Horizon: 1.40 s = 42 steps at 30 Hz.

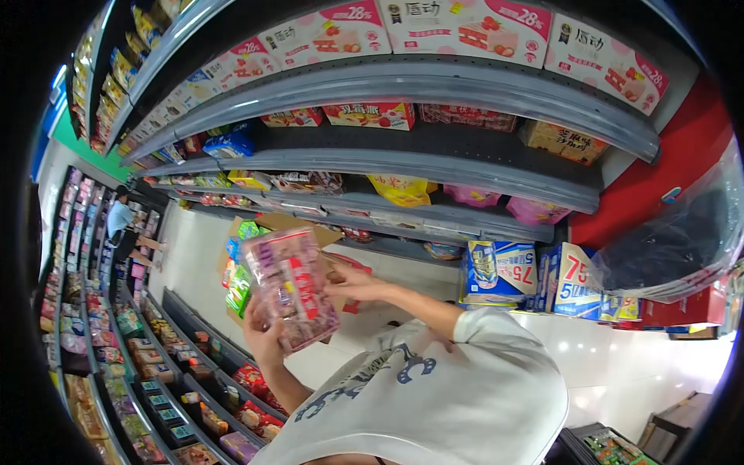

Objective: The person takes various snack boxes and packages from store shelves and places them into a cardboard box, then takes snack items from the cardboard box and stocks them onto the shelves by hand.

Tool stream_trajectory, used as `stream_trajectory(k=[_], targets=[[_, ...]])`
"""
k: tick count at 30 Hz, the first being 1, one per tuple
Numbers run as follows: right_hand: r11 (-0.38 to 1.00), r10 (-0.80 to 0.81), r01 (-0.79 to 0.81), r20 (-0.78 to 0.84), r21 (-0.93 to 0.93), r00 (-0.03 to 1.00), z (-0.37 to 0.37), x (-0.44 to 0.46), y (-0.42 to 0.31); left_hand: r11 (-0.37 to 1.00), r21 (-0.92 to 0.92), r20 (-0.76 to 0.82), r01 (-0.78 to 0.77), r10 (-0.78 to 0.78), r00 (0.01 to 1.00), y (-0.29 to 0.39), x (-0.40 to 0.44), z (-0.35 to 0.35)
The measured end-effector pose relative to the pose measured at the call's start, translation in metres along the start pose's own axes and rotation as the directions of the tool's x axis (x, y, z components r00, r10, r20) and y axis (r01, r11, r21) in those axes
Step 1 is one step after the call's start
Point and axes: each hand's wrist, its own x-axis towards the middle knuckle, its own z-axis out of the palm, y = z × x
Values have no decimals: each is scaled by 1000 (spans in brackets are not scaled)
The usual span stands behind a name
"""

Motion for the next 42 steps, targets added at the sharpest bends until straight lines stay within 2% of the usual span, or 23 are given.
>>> stream_trajectory(k=[1, 4, 7, 8, 10, 11, 13, 14, 15, 17, 19, 20, 21, 23, 26, 29, 33, 35, 36, 39, 42], targets=[[985, -58, 56, 7, 164, 998, -12, -14, -8, 998, 55, 84, -17, 12, 996, 8, 2, 15], [994, 34, -24, -106, 104, 994, -51, -57, -12, 990, 131, 381, -46, -7, 925, 26, 17, 71], [976, 23, 28, -226, 217, 974, -88, -107, -16, 971, 213, 656, -113, -57, 753, 39, 42, 128], [971, 57, 7, -261, 240, 964, -98, -121, -20, 885, 309, 727, -347, 15, 686, 44, 52, 149], [970, 39, 59, -391, 236, 919, -115, -140, -19, 735, 320, 831, -597, 84, 550, 65, 61, 199], [968, 39, 78, -451, 238, 891, -117, -146, -17, 644, 307, 877, -701, 96, 472, 74, 63, 222], [936, -82, 269, -606, 225, 791, -124, -152, -23, 571, 101, 942, -815, 210, 263, 90, 73, 263], [917, -102, 330, -665, 226, 740, -128, -152, -30, 553, 37, 946, -832, 248, 208, 94, 77, 281], [920, -91, 324, -683, 222, 725, -140, -153, -31, 531, -25, 945, -847, 290, 153, 97, 80, 297], [927, -80, 315, -712, 204, 697, -164, -152, -33, 515, -79, 937, -853, 330, 112, 106, 81, 325], [673, -174, 641, -764, 369, 622, -180, -152, -43, 431, -112, 911, -896, 404, 80, 109, 79, 346], [492, -204, 761, -793, 424, 574, -188, -151, -51, 357, -130, 890, -925, 453, 50, 109, 79, 355], [434, -233, 809, -818, 396, 525, -197, -152, -60, 281, -142, 866, -949, 500, 18, 108, 79, 365], [506, -302, 795, -794, 335, 527, -213, -154, -74, 238, -140, 843, -961, 538, 10, 105, 82, 379], [763, -206, 600, -789, 241, 578, -207, -163, -97, 180, -130, 828, -975, 561, -7, 107, 95, 391], [862, -109, 443, -762, 248, 639, -209, -171, -108, 230, -122, 872, -965, 490, 6, 114, 102, 395], [874, -141, 432, -735, 221, 663, -221, -177, -126, 195, -125, 863, -973, 505, -10, 113, 104, 401], [867, -189, 461, -729, 190, 657, -229, -178, -134, 176, -50, 880, -983, 473, 40, 108, 106, 403], [844, -175, 489, -751, 218, 637, -232, -179, -137, 169, -13, 888, -986, 456, 66, 105, 107, 404], [735, -246, 606, -714, 304, 656, -248, -173, -141, 150, -27, 848, -988, 528, 57, 98, 110, 410], [688, -210, 619, -712, 379, 670, -258, -165, -136, 151, -47, 839, -988, 543, 43, 93, 114, 417]])
